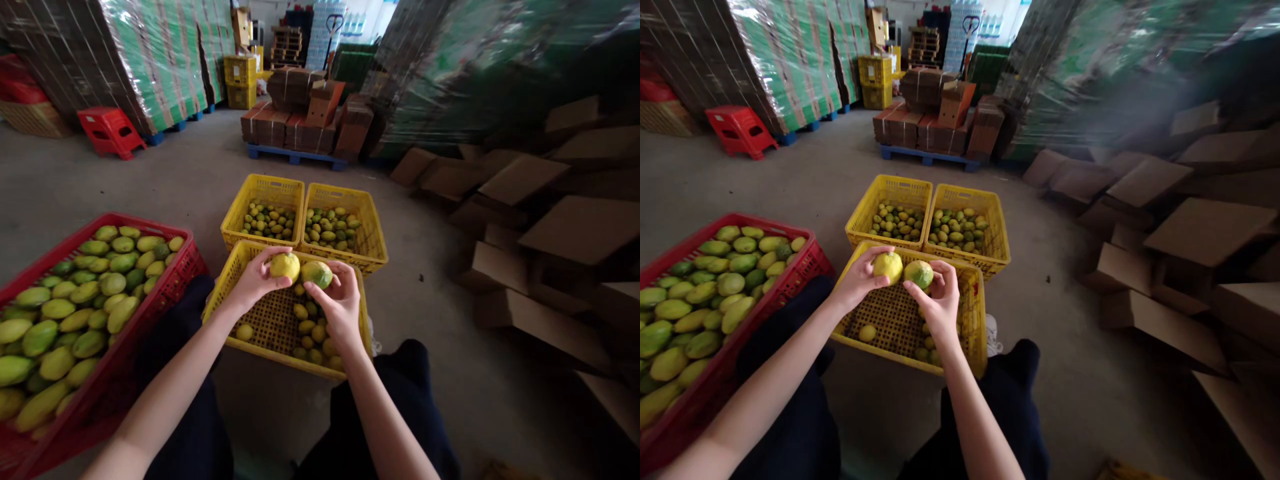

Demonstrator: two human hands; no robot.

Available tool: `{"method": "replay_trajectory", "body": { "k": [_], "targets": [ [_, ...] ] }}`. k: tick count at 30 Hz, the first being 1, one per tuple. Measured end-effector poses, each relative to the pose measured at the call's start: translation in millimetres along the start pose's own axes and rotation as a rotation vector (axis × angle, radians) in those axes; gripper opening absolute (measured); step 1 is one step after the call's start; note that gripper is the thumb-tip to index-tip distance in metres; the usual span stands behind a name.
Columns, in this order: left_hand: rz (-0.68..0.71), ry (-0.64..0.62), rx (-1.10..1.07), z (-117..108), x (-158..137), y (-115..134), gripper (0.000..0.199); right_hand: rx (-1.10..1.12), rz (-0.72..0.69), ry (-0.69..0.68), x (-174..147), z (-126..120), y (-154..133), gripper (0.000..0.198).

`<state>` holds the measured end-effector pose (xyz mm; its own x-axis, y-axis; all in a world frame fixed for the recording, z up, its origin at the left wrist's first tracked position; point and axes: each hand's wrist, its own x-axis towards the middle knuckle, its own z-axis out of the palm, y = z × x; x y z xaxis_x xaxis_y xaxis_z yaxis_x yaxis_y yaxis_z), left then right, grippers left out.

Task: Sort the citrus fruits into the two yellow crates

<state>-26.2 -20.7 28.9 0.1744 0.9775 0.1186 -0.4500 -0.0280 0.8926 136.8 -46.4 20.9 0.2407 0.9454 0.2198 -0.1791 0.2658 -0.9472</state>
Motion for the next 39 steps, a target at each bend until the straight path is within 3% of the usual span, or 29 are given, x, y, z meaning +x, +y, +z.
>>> {"method": "replay_trajectory", "body": {
  "k": [3,7,12,16,20,26,29,33,39],
  "targets": [
    [0.112,-0.041,0.090,-3,0,0,0.054,-0.070,-0.116,0.012,0,-2,-2,0.050],
    [0.141,-0.034,0.006,-5,0,-4,0.051,-0.005,-0.085,-0.031,-1,-4,-4,0.041],
    [-0.072,0.023,-0.177,-2,0,-7,0.039,0.127,0.177,-0.038,3,-6,-4,0.037],
    [-0.274,0.123,-0.399,3,-1,-7,0.030,0.391,0.422,-0.021,10,-3,4,0.031],
    [-0.408,0.165,-0.594,6,-2,-6,0.030,0.488,0.471,-0.043,8,2,8,0.029],
    [-0.479,0.302,-0.567,10,-3,-10,0.015,0.413,0.388,-0.012,-1,6,0,0.038],
    [-0.503,0.359,-0.556,11,-4,-10,0.012,0.488,0.541,-0.010,3,5,-1,0.036],
    [-0.563,0.397,-0.564,8,-3,-10,0.022,0.625,0.764,0.172,9,1,7,0.024],
    [-0.555,0.515,-0.489,2,4,-22,0.028,0.478,0.812,0.264,8,2,22,0.026]
  ]
}}
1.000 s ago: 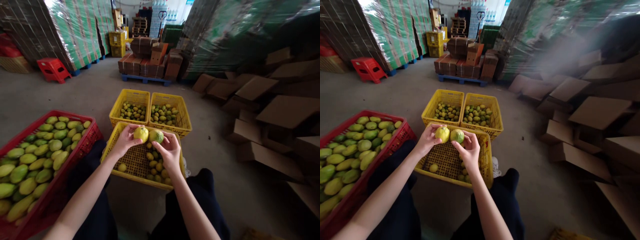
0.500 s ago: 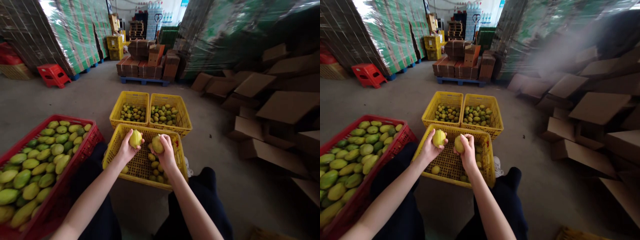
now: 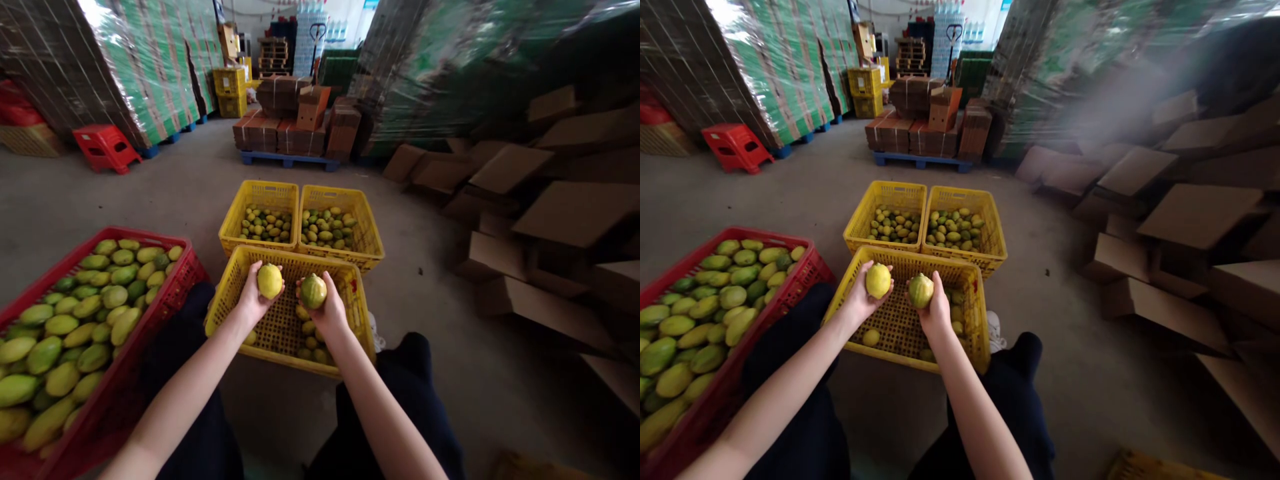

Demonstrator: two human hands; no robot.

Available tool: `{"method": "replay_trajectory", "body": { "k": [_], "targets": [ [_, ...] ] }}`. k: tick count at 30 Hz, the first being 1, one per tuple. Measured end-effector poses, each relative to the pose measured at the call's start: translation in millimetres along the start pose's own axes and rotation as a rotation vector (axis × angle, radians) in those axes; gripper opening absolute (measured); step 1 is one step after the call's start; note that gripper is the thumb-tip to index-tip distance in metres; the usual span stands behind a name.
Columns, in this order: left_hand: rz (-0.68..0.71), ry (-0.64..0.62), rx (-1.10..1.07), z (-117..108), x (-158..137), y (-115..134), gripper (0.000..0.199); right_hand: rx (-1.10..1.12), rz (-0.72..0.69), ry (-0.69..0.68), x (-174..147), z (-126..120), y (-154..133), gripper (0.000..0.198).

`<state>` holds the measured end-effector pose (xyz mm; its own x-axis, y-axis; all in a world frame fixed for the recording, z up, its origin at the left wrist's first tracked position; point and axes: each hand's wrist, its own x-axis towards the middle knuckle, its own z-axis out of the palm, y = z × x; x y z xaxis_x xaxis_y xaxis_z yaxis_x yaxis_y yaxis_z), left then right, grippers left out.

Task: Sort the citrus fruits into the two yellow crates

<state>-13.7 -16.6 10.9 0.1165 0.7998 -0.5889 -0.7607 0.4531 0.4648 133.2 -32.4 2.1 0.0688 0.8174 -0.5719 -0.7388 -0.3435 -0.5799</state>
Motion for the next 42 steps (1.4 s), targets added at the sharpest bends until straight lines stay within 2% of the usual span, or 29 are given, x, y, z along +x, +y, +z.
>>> {"method": "replay_trajectory", "body": {
  "k": [2,5,10,12,15,18,21,27,30,32,34,39,42],
  "targets": [
    [-0.004,0.024,-0.010,-1,4,-2,0.030,-0.009,-0.011,0.021,1,0,2,0.027],
    [-0.002,0.080,-0.020,-2,6,-3,0.033,-0.040,0.019,-0.047,0,1,2,0.028],
    [0.102,0.057,-0.014,3,-1,3,0.014,-0.048,-0.074,-0.159,-2,3,3,0.024],
    [0.085,0.046,-0.032,5,-5,6,0.012,-0.042,-0.093,-0.145,-2,3,4,0.026],
    [0.048,0.016,-0.028,7,-8,8,0.019,0.015,-0.102,-0.038,3,1,7,0.023],
    [0.074,-0.049,-0.046,7,-8,7,0.028,0.067,-0.045,0.023,8,-2,10,0.022],
    [0.090,-0.102,-0.041,7,-7,5,0.026,0.021,0.012,0.018,9,-4,12,0.023],
    [0.060,-0.089,-0.014,8,-5,2,0.025,0.044,0.089,-0.115,2,-2,1,0.040],
    [0.080,-0.056,-0.008,8,-7,1,0.019,0.067,0.040,-0.172,-3,0,-7,0.028],
    [0.099,-0.044,0.045,8,-8,2,0.016,0.070,-0.007,-0.163,-5,2,-9,0.019],
    [0.106,-0.055,0.090,7,-8,3,0.014,0.067,-0.037,-0.137,-5,2,-10,0.019],
    [0.064,-0.089,0.079,5,-4,2,0.034,0.035,0.059,-0.161,2,-2,-5,0.027],
    [0.112,-0.127,0.081,6,-1,0,0.035,0.003,0.054,-0.133,5,-1,-1,0.031]
  ]
}}
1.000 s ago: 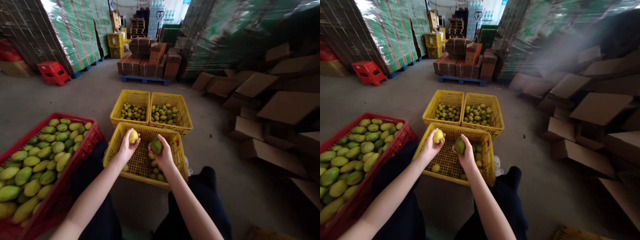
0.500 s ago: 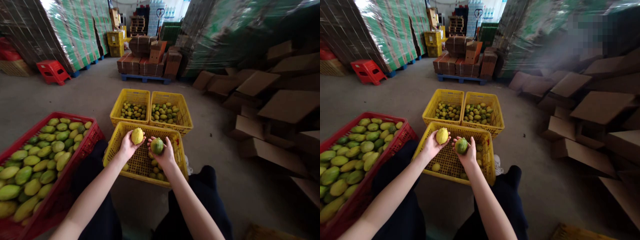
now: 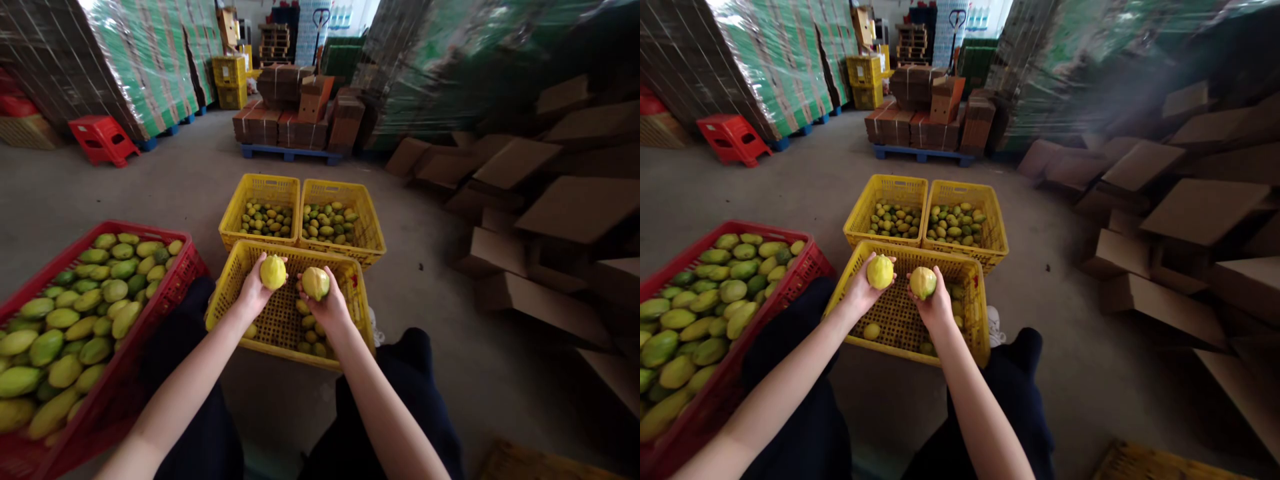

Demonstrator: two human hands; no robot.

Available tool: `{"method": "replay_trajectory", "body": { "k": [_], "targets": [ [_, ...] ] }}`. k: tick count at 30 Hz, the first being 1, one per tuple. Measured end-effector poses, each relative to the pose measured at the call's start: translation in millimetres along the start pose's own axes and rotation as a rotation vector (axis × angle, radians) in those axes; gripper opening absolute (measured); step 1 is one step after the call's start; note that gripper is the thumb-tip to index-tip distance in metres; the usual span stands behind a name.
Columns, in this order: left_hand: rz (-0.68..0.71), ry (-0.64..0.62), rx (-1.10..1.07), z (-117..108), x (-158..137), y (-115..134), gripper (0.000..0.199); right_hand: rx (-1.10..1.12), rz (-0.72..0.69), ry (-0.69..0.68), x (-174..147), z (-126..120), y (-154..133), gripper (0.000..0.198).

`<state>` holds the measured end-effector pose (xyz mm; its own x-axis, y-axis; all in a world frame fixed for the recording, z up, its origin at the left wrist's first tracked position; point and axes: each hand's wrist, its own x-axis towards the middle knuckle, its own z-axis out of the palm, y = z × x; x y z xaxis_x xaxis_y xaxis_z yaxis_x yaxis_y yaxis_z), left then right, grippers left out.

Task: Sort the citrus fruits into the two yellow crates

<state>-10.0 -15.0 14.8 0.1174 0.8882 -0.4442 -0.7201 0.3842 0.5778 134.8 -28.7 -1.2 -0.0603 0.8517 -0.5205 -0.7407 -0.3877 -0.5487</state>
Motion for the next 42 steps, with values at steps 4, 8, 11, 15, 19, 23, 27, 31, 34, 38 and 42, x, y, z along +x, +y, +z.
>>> {"method": "replay_trajectory", "body": {
  "k": [4,8,11,15,19,23,27,31,34,38,42],
  "targets": [
    [-0.008,0.021,-0.053,2,-1,0,0.038,-0.001,-0.049,0.056,-2,4,0,0.032],
    [-0.063,0.086,-0.086,6,-8,6,0.035,0.035,0.010,0.016,-9,8,-5,0.025],
    [-0.052,0.121,-0.091,8,-13,10,0.029,0.035,-0.004,0.042,-12,10,-7,0.009],
    [-0.038,0.147,-0.104,7,-13,10,0.026,0.064,0.033,0.069,-10,10,-5,0.011],
    [-0.115,0.178,-0.185,3,-8,5,0.028,0.048,0.002,0.141,-7,11,-3,0.009],
    [-0.130,0.163,-0.254,1,-6,3,0.033,-0.052,-0.072,0.180,-6,11,0,0.005],
    [-0.091,0.167,-0.250,2,-6,7,0.017,-0.115,0.018,0.063,-4,7,2,0.018],
    [-0.050,0.183,-0.205,3,-4,9,0.007,-0.131,0.037,0.033,-6,7,1,0.016],
    [-0.090,0.147,-0.221,3,-5,7,0.017,-0.147,0.005,0.002,-10,9,0,0.006],
    [-0.098,0.056,-0.167,3,-9,4,0.024,-0.044,0.030,0.042,-8,7,-2,0.020],
    [-0.118,-0.052,-0.137,1,-9,5,0.028,-0.017,-0.066,0.044,1,1,2,0.021]
  ]
}}
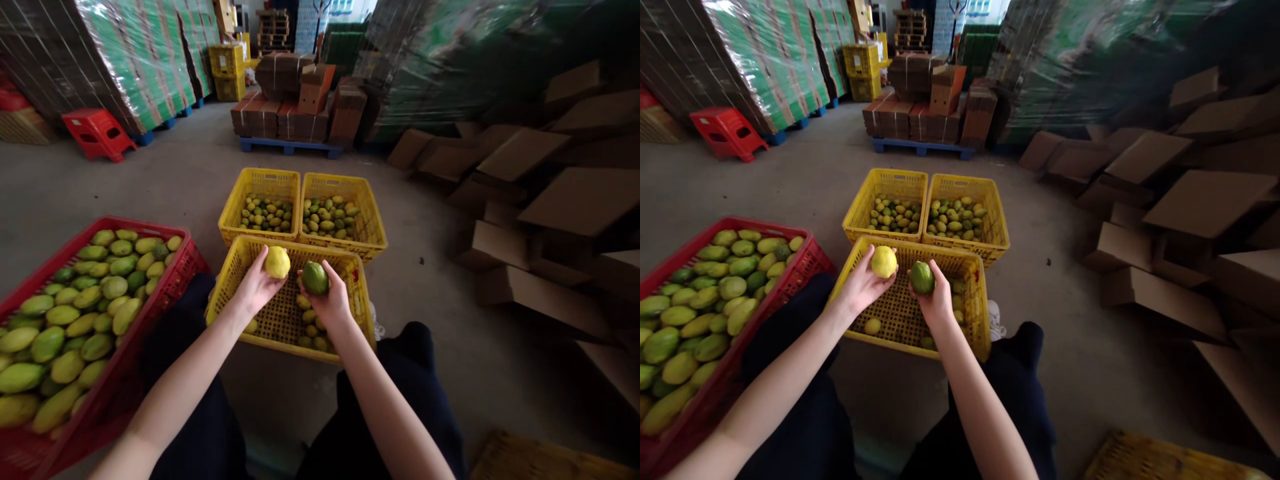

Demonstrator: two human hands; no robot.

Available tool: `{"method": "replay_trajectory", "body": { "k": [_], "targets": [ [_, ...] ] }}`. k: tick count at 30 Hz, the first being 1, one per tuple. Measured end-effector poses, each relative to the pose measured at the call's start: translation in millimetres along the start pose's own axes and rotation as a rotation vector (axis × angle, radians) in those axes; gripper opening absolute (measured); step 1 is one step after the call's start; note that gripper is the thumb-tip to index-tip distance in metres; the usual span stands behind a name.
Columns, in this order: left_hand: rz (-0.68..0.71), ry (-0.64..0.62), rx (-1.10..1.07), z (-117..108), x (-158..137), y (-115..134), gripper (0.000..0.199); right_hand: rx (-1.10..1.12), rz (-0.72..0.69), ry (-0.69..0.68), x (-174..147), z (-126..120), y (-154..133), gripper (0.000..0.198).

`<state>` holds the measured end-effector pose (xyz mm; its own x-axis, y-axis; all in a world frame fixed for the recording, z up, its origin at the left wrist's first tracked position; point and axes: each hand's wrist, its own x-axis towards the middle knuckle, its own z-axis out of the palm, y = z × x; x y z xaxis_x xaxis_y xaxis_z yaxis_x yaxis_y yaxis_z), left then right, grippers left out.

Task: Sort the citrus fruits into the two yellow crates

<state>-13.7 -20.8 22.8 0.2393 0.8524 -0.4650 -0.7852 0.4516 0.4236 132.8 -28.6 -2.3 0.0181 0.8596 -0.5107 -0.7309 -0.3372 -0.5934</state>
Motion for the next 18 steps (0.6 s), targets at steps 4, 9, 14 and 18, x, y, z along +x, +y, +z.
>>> {"method": "replay_trajectory", "body": {
  "k": [4,9,14,18],
  "targets": [
    [-0.023,0.005,-0.135,-4,3,-1,0.029,-0.183,-0.278,0.006,1,-3,8,0.033],
    [0.009,-0.032,-0.230,-9,2,-17,0.025,-0.746,-0.687,-0.048,-11,1,21,0.049],
    [0.004,-0.063,-0.203,-10,1,-30,0.024,-1.236,-0.886,-0.176,-23,3,37,0.056],
    [-0.027,-0.046,-0.116,-11,2,-38,0.028,-1.329,-1.025,-0.111,-25,2,41,0.056]
  ]
}}
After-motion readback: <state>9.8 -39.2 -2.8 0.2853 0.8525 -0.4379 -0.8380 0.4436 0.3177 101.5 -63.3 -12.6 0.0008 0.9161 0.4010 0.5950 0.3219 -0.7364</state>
